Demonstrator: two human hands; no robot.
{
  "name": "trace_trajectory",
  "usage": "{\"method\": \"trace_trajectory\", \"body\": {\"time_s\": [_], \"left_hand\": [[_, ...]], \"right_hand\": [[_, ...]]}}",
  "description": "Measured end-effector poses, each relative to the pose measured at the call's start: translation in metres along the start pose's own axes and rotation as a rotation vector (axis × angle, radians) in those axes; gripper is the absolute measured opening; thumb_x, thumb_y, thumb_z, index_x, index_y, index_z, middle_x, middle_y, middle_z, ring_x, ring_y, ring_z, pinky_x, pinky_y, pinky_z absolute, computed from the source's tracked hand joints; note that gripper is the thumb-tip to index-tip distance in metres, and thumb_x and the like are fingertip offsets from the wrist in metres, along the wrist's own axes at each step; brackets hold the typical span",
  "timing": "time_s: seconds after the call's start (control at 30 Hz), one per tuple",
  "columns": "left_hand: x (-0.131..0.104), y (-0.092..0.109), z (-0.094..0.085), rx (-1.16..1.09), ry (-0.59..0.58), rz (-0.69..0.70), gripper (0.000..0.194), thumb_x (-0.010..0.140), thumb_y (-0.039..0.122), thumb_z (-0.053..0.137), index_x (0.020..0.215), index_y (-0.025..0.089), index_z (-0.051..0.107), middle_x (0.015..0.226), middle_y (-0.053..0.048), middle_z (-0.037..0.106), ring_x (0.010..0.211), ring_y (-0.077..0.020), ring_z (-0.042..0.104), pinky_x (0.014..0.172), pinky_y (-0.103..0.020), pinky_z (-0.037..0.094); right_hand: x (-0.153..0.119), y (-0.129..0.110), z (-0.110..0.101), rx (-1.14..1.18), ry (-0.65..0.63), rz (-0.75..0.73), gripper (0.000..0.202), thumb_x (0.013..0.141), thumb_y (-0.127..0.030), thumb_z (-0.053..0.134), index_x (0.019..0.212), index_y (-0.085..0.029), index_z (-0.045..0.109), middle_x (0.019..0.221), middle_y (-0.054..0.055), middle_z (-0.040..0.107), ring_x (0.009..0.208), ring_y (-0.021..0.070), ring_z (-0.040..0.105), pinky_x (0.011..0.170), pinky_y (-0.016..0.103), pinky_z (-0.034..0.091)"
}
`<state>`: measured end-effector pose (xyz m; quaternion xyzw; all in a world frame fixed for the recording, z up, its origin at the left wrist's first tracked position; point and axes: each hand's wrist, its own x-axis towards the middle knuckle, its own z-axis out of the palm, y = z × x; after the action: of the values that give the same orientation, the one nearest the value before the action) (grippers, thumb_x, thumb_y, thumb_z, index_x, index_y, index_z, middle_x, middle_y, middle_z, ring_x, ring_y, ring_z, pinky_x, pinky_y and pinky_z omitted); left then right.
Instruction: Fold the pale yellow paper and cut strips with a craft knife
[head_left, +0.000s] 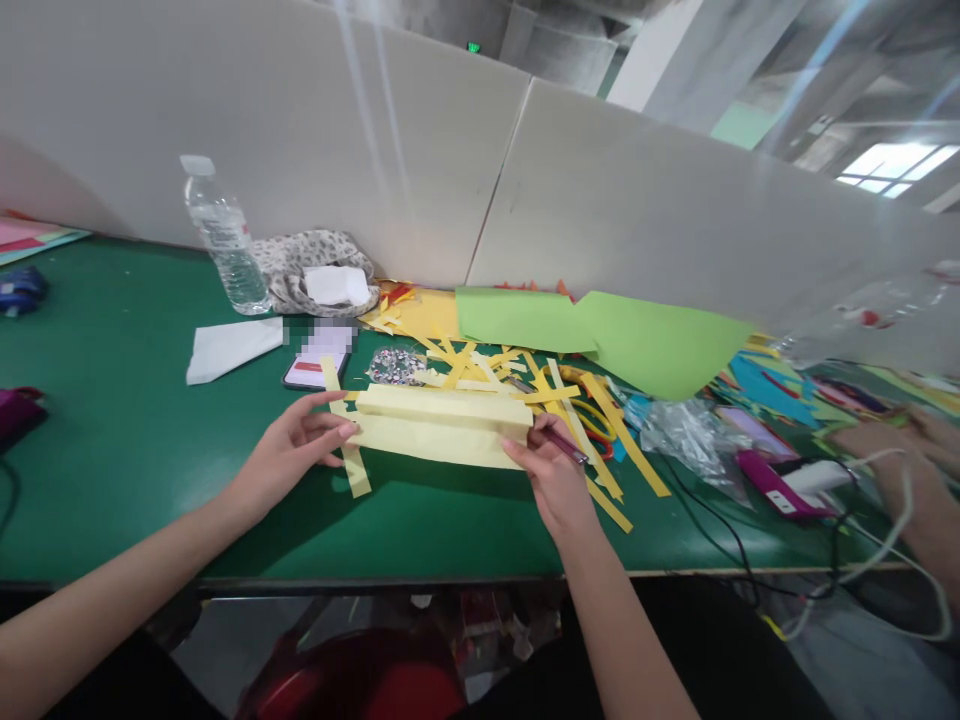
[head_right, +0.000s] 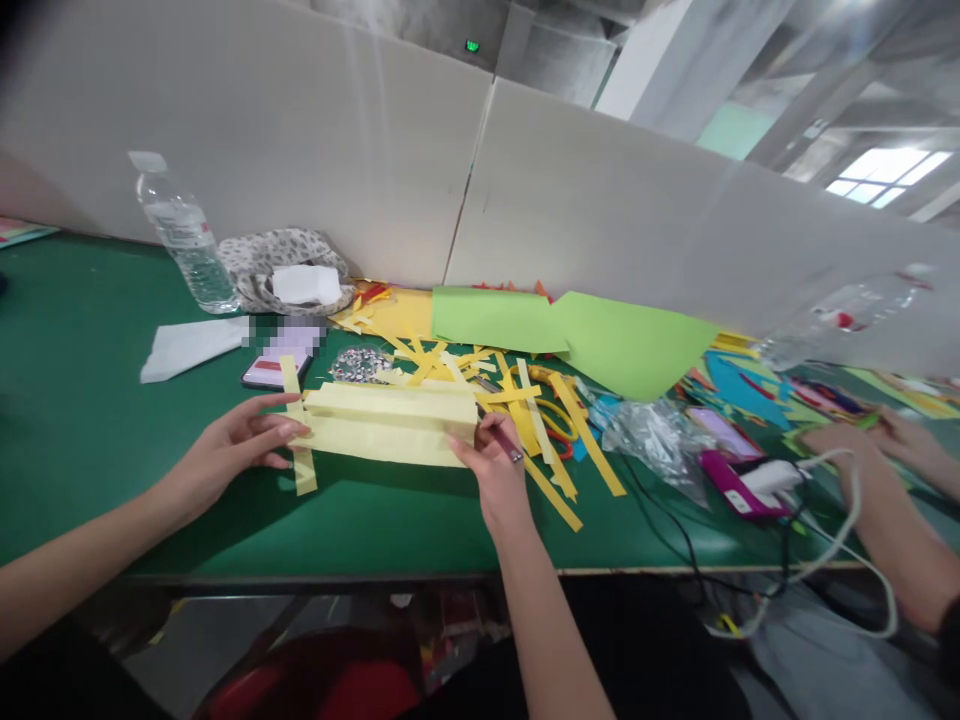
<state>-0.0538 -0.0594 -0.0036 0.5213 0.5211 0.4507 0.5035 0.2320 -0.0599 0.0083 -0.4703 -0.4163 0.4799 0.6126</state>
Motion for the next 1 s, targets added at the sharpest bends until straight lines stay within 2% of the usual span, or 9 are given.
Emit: {"method": "trace_trajectory", "body": {"time_s": [0.1, 0.37, 0.47, 0.57, 0.63, 0.7, 0.8, 0.93, 1.0], "left_hand": [[-0.001, 0.001, 0.001, -0.049, -0.051, -0.062, 0.062, 0.068, 0.048, 0.07, 0.119, 0.022, 0.049, 0.101, -0.008, 0.067, 0.085, -0.0212, 0.066, 0.064, -0.03, 0.058], [-0.001, 0.001, -0.001, -0.067, 0.034, 0.118, 0.047, 0.071, 0.041, 0.07, 0.111, 0.024, 0.053, 0.111, -0.007, 0.061, 0.09, -0.0207, 0.062, 0.067, -0.029, 0.057], [-0.003, -0.001, -0.002, -0.186, -0.067, 0.066, 0.043, 0.074, 0.046, 0.065, 0.11, 0.024, 0.055, 0.111, -0.007, 0.062, 0.091, -0.022, 0.063, 0.066, -0.031, 0.058], [-0.006, -0.003, 0.001, -0.181, -0.209, -0.008, 0.048, 0.067, 0.046, 0.071, 0.108, 0.023, 0.058, 0.105, -0.007, 0.066, 0.088, -0.0244, 0.065, 0.067, -0.034, 0.058], [-0.007, -0.004, 0.003, -0.103, -0.216, -0.058, 0.046, 0.063, 0.04, 0.075, 0.103, 0.023, 0.061, 0.1, -0.006, 0.069, 0.086, -0.0252, 0.066, 0.071, -0.037, 0.058], [-0.008, -0.004, 0.005, -0.041, -0.149, -0.083, 0.041, 0.062, 0.038, 0.076, 0.097, 0.022, 0.064, 0.096, -0.005, 0.071, 0.087, -0.026, 0.066, 0.074, -0.039, 0.057], [-0.007, 0.0, 0.004, 0.009, -0.087, -0.068, 0.036, 0.062, 0.04, 0.074, 0.09, 0.019, 0.065, 0.095, -0.006, 0.071, 0.083, -0.027, 0.067, 0.067, -0.037, 0.058], [-0.009, 0.007, 0.003, -0.028, -0.183, -0.052, 0.041, 0.061, 0.032, 0.073, 0.098, 0.019, 0.062, 0.103, -0.007, 0.068, 0.089, -0.0273, 0.066, 0.071, -0.034, 0.057], [-0.011, 0.008, 0.004, -0.041, -0.25, -0.027, 0.053, 0.061, 0.028, 0.074, 0.11, 0.021, 0.056, 0.109, -0.007, 0.066, 0.099, -0.027, 0.063, 0.079, -0.034, 0.055]], "right_hand": [[0.001, 0.003, 0.0, -0.017, 0.015, -0.013, 0.047, 0.054, -0.021, 0.078, 0.079, -0.024, 0.038, 0.076, -0.005, 0.064, 0.081, 0.0182, 0.062, 0.073, 0.032, 0.048], [0.002, -0.001, -0.003, 0.135, 0.048, -0.083, 0.039, 0.057, -0.015, 0.074, 0.079, -0.023, 0.043, 0.079, -0.004, 0.063, 0.077, 0.0157, 0.06, 0.073, 0.032, 0.048], [0.002, -0.002, -0.003, 0.142, 0.04, -0.113, 0.037, 0.058, -0.013, 0.073, 0.079, -0.024, 0.044, 0.076, -0.006, 0.062, 0.077, 0.014, 0.06, 0.074, 0.03, 0.048], [0.001, 0.003, -0.001, 0.095, 0.055, -0.111, 0.039, 0.055, -0.012, 0.074, 0.078, -0.024, 0.044, 0.075, -0.006, 0.061, 0.075, 0.0137, 0.059, 0.07, 0.028, 0.047], [0.0, 0.007, 0.001, 0.034, 0.067, -0.093, 0.039, 0.054, -0.014, 0.074, 0.079, -0.024, 0.045, 0.075, -0.006, 0.061, 0.075, 0.0153, 0.059, 0.067, 0.028, 0.048], [-0.002, 0.01, 0.003, -0.04, 0.063, -0.037, 0.039, 0.054, -0.018, 0.075, 0.081, -0.024, 0.047, 0.078, -0.004, 0.063, 0.077, 0.0184, 0.06, 0.065, 0.03, 0.049], [-0.004, 0.013, 0.004, -0.109, 0.02, 0.05, 0.036, 0.058, -0.026, 0.074, 0.082, -0.024, 0.047, 0.083, 0.0, 0.067, 0.081, 0.023, 0.062, 0.061, 0.033, 0.051], [-0.004, 0.014, -0.001, 0.003, -0.096, 0.041, 0.022, 0.072, -0.04, 0.06, 0.081, -0.025, 0.046, 0.078, 0.001, 0.069, 0.079, 0.0234, 0.064, 0.063, 0.034, 0.05], [-0.002, 0.015, -0.003, 0.047, -0.106, 0.044, 0.021, 0.072, -0.04, 0.059, 0.08, -0.026, 0.046, 0.074, 0.001, 0.069, 0.077, 0.0238, 0.065, 0.061, 0.034, 0.05]]}}
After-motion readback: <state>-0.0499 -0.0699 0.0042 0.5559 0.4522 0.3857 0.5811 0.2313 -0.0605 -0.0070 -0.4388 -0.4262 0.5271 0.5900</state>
